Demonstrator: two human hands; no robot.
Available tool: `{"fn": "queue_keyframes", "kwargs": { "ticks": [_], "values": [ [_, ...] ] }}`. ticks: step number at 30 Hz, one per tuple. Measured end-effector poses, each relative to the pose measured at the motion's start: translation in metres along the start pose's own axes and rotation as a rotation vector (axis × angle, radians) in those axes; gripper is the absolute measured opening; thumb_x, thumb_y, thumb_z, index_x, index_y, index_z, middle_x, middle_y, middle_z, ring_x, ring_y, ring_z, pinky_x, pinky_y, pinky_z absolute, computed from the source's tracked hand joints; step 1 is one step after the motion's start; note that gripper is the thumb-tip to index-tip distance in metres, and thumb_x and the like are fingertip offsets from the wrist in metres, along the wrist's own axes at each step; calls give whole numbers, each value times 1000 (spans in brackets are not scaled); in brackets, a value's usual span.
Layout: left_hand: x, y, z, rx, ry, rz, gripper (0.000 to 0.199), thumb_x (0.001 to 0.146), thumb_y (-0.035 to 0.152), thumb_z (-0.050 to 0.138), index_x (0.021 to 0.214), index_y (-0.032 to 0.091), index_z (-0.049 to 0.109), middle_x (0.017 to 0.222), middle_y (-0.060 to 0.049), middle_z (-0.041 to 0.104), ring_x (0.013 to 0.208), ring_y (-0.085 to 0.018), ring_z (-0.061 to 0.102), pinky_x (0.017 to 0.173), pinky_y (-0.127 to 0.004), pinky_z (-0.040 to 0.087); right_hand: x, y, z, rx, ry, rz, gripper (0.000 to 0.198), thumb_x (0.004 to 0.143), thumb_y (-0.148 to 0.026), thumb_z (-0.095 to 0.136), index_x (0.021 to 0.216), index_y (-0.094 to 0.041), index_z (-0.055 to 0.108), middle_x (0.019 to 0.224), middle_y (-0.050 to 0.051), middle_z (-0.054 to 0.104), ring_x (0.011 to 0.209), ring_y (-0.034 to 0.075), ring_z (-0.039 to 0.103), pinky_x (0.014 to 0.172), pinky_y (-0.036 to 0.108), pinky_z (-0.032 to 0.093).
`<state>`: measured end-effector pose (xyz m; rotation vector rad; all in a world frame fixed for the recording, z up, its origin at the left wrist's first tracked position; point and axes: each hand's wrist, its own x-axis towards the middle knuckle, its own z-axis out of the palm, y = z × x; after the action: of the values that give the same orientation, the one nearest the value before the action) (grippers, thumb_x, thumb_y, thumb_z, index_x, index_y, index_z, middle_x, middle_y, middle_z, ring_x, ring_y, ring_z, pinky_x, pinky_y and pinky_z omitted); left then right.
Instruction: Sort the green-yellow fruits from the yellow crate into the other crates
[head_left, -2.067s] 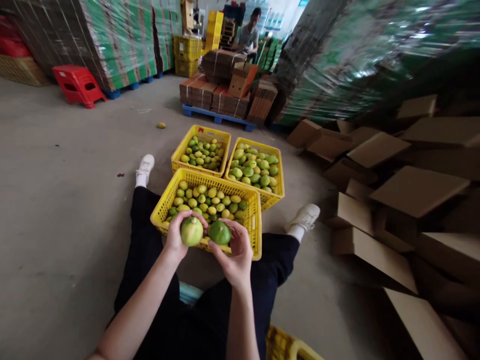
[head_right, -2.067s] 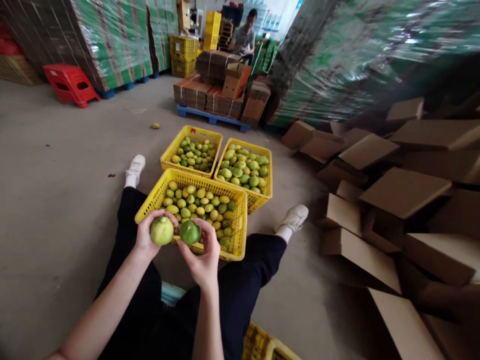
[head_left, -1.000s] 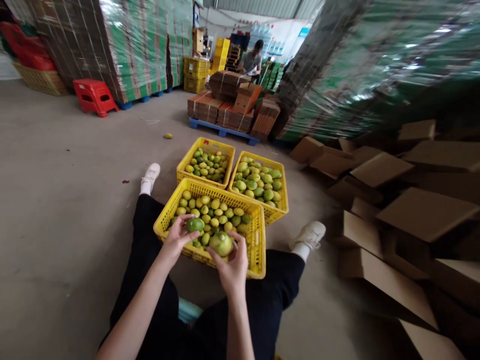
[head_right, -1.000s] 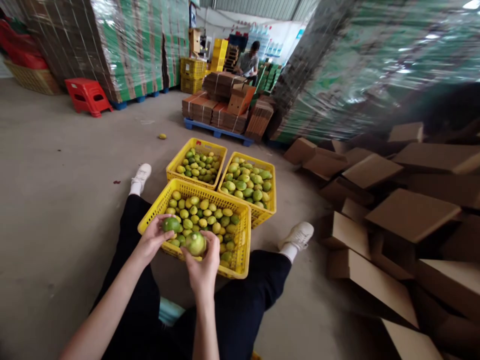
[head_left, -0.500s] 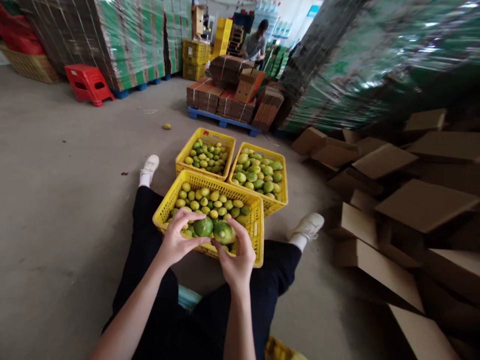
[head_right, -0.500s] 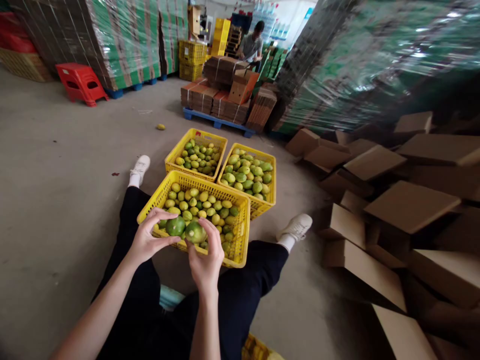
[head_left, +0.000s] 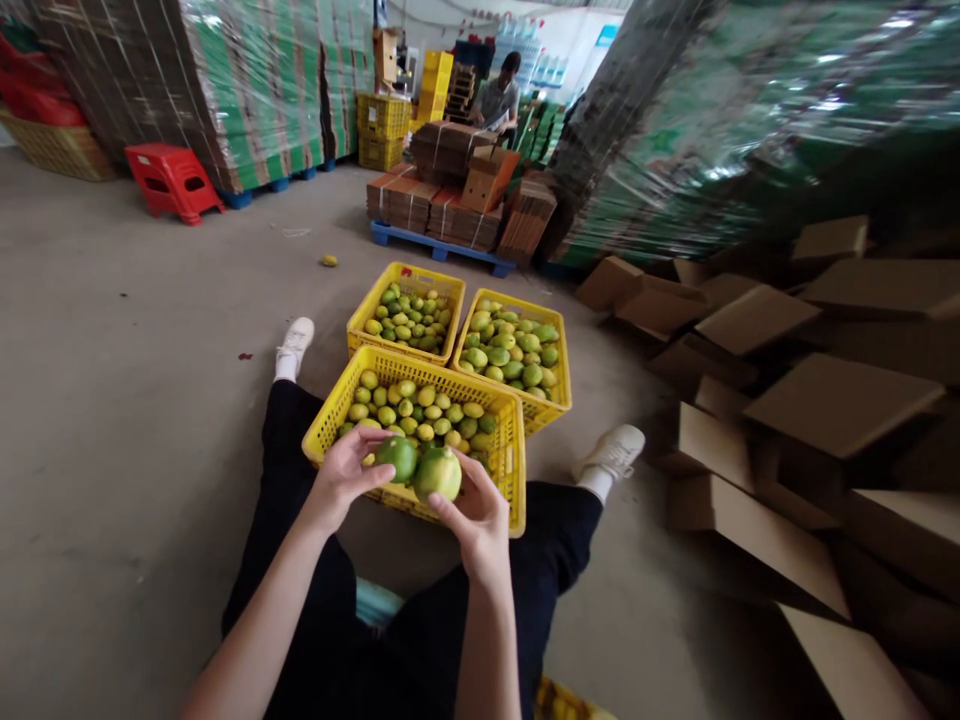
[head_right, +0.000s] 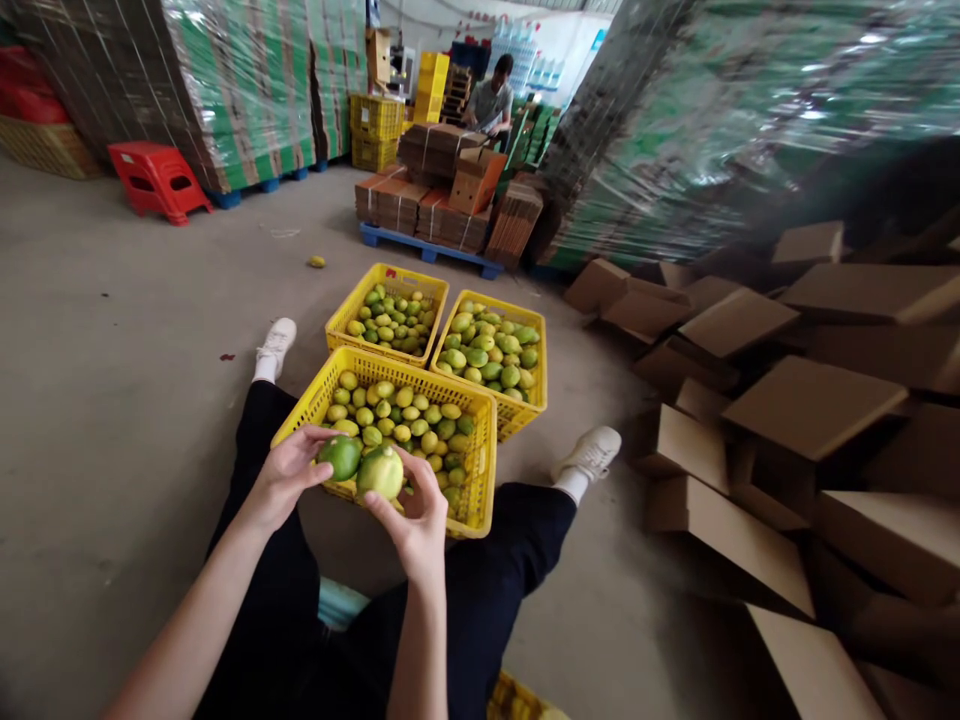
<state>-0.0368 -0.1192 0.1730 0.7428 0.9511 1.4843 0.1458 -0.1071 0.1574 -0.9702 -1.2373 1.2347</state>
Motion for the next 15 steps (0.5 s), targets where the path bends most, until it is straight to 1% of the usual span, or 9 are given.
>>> {"fn": "queue_keyframes", "kwargs": {
  "ticks": [3,6,9,12,13,15],
  "values": [
    [2,0,-3,-83,1,-93,37,68,28,82,102,15,76,117,-11,69,110,-29,64,80,-29,55,0,1,1,101,-1,121,46,69,-44,82,108,-22,72,103,8,76,96,28,70,80,40,59],
    [4,-4,-2,-163,4,-188,34,72,30,79,102,14,76,116,-12,71,106,-29,67,75,-29,59,0,-1,5,216,12,221,46,71,-49,78,107,-21,70,98,6,76,89,27,71,74,39,60],
    [5,-9,2,-220,103,-244,25,81,26,71,103,14,73,114,-11,72,100,-25,70,74,-29,61,1,-4,10,388,9,307,43,72,-47,78,106,-23,67,90,1,74,79,23,71,68,36,60],
    [5,-13,8,-244,228,-269,19,86,21,64,101,13,72,112,-11,74,99,-23,71,77,-31,62,2,-5,13,522,23,360,34,71,-42,80,96,-23,67,88,-1,71,78,19,70,68,32,61],
    [5,-12,9,-244,245,-282,19,87,21,64,102,12,71,111,-11,74,100,-24,71,79,-32,62,2,-4,14,549,21,376,32,71,-41,80,93,-22,68,88,-1,71,78,19,70,67,31,61],
    [4,-10,11,-233,235,-307,21,86,21,65,103,11,70,110,-12,74,101,-24,71,82,-33,62,3,-2,16,592,21,407,31,70,-41,79,90,-21,67,87,-1,71,76,19,69,64,31,60]
  ]
}}
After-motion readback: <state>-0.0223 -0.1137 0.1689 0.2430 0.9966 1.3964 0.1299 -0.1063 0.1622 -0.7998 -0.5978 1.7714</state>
